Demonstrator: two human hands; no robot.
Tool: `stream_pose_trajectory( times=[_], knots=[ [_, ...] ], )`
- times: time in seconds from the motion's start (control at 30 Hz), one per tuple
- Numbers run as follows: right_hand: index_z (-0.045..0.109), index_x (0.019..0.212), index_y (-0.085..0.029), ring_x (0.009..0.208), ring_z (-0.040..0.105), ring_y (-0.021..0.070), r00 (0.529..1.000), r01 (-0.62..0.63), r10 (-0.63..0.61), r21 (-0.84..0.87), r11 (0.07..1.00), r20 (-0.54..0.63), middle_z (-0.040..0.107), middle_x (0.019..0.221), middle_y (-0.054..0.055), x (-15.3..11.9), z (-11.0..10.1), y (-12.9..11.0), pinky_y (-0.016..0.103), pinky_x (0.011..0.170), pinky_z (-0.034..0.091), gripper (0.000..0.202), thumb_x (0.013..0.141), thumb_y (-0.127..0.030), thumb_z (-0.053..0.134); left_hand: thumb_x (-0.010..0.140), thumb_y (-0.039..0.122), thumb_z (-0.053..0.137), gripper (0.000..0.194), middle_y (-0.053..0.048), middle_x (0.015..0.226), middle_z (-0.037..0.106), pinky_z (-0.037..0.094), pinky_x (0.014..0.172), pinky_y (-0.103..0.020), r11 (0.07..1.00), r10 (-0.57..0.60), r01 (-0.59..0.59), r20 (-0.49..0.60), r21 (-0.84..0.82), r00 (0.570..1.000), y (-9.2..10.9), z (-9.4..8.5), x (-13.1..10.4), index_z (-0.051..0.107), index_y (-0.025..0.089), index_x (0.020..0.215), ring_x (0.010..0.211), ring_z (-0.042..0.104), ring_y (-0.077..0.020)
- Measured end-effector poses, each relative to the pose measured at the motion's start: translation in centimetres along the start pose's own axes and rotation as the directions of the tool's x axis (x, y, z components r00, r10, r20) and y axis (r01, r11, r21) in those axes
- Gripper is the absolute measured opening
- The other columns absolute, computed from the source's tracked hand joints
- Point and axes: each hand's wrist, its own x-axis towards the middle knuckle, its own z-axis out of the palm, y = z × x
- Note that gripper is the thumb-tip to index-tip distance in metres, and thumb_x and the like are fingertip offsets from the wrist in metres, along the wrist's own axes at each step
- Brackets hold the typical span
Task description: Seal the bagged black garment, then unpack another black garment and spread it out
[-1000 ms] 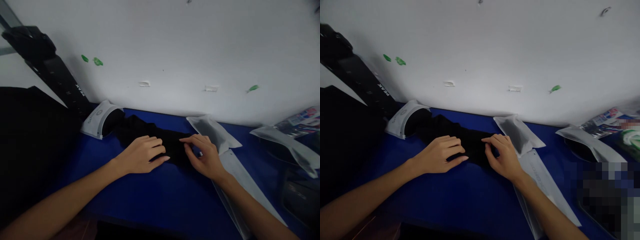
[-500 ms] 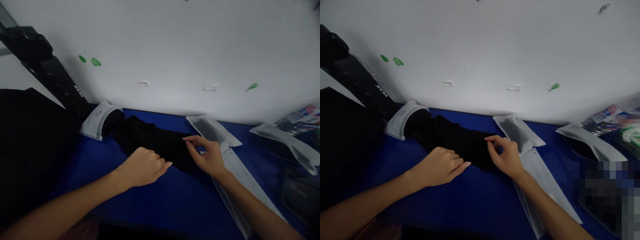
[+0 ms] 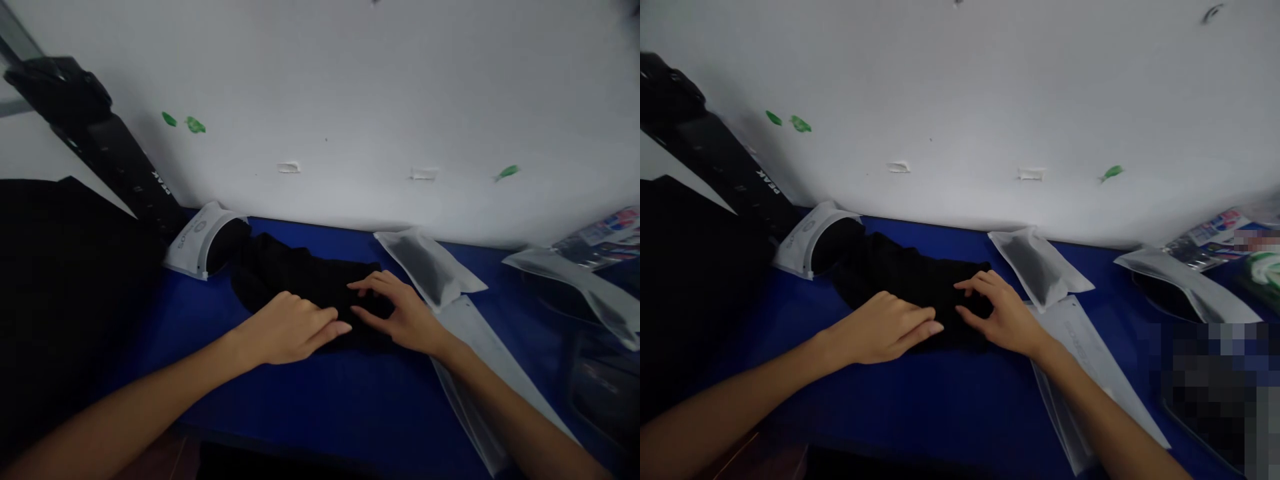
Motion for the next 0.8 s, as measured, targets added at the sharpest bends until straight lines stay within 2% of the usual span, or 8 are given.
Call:
stream_pose_trajectory(
  times=[0.13,0.23,0.3,0.4,0.5,0.6,0.7,0.8],
  knots=[
    [0.065,0.140,-0.032,0.122,0.062,0.0332,0.998,0.014,-0.005,-0.158,0.987,0.062,0.065,0.136,0.011,-0.1,-0.1,-0.3,0.060,0.108,0.051,0.051,0.092,-0.045,0.079,0.113,0.032,0.042,0.022,-0.001,0.074,0.072,0.034,0.055,-0.030,0.959,-0.274,0.274,-0.009,0.067,0.962,-1.0,-0.3,0.1,0.061,0.020,0.115,0.063,0.071,-0.0231],
    [0.060,0.147,-0.034,0.138,0.054,0.0388,0.999,0.020,-0.008,-0.232,0.973,0.052,0.058,0.150,0.013,-0.3,0.1,-0.2,0.067,0.113,0.045,0.063,0.089,-0.050,0.080,0.110,0.034,0.051,0.017,-0.001,0.075,0.072,0.036,0.057,-0.031,0.908,-0.406,0.411,-0.073,0.086,0.911,-1.9,-0.1,0.1,0.060,0.022,0.116,0.066,0.072,-0.0250],
    [0.056,0.151,-0.034,0.146,0.048,0.0418,0.999,0.033,-0.022,-0.260,0.965,0.046,0.051,0.161,0.015,-0.4,0.2,0.0,0.070,0.115,0.043,0.070,0.089,-0.053,0.080,0.108,0.037,0.055,0.016,-0.002,0.078,0.072,0.038,0.058,-0.031,0.894,-0.429,0.440,-0.119,0.086,0.896,-2.4,0.1,0.1,0.062,0.022,0.109,0.069,0.071,-0.0246],
    [0.051,0.156,-0.031,0.152,0.046,0.0417,0.997,0.065,-0.055,-0.256,0.965,0.047,0.041,0.171,0.016,-0.4,0.4,0.0,0.068,0.115,0.046,0.068,0.095,-0.051,0.074,0.106,0.032,0.060,0.015,-0.003,0.086,0.071,0.040,0.061,-0.031,0.933,-0.336,0.354,-0.190,0.066,0.922,-2.8,0.4,0.2,0.062,0.021,0.096,0.085,0.069,-0.0234],
    [0.057,0.151,-0.030,0.145,0.057,0.0342,0.994,0.107,-0.098,-0.195,0.975,0.054,0.055,0.162,0.012,-0.4,0.6,-0.1,0.060,0.116,0.049,0.047,0.104,-0.037,0.063,0.104,0.028,0.063,0.012,-0.003,0.095,0.069,0.046,0.071,-0.033,0.974,-0.210,0.223,-0.216,0.037,0.953,-2.9,0.5,0.3,0.062,0.021,0.095,0.094,0.065,-0.0224],
    [0.068,0.132,-0.029,0.128,0.068,0.0293,0.992,0.125,-0.122,-0.158,0.980,0.028,0.074,0.137,0.007,-0.3,0.5,-0.2,0.053,0.109,0.052,0.028,0.107,-0.028,0.058,0.106,0.031,0.061,0.011,-0.002,0.101,0.067,0.049,0.078,-0.035,0.989,-0.151,0.149,-0.171,-0.027,0.974,-2.8,0.3,0.3,0.063,0.021,0.100,0.087,0.064,-0.0192],
    [0.073,0.112,-0.026,0.105,0.074,0.0265,0.994,0.105,-0.107,-0.138,0.985,-0.008,0.080,0.113,0.006,-0.2,0.3,-0.6,0.048,0.093,0.054,0.017,0.107,-0.026,0.057,0.108,0.035,0.057,0.021,0.001,0.092,0.066,0.045,0.067,-0.030,0.977,-0.190,0.177,-0.102,-0.120,0.976,-2.5,-0.1,0.1,0.061,0.021,0.093,0.074,0.064,-0.0152],
    [0.072,0.108,-0.024,0.085,0.072,0.0228,0.996,0.085,-0.087,-0.131,0.988,-0.012,0.077,0.097,0.005,-0.1,0.1,-1.1,0.043,0.081,0.052,0.017,0.107,-0.026,0.056,0.110,0.036,0.053,0.031,0.003,0.078,0.066,0.037,0.059,-0.030,0.972,-0.208,0.201,-0.052,-0.121,0.977,-2.3,-0.4,0.0,0.056,0.021,0.083,0.067,0.064,-0.0152]
  ],
)
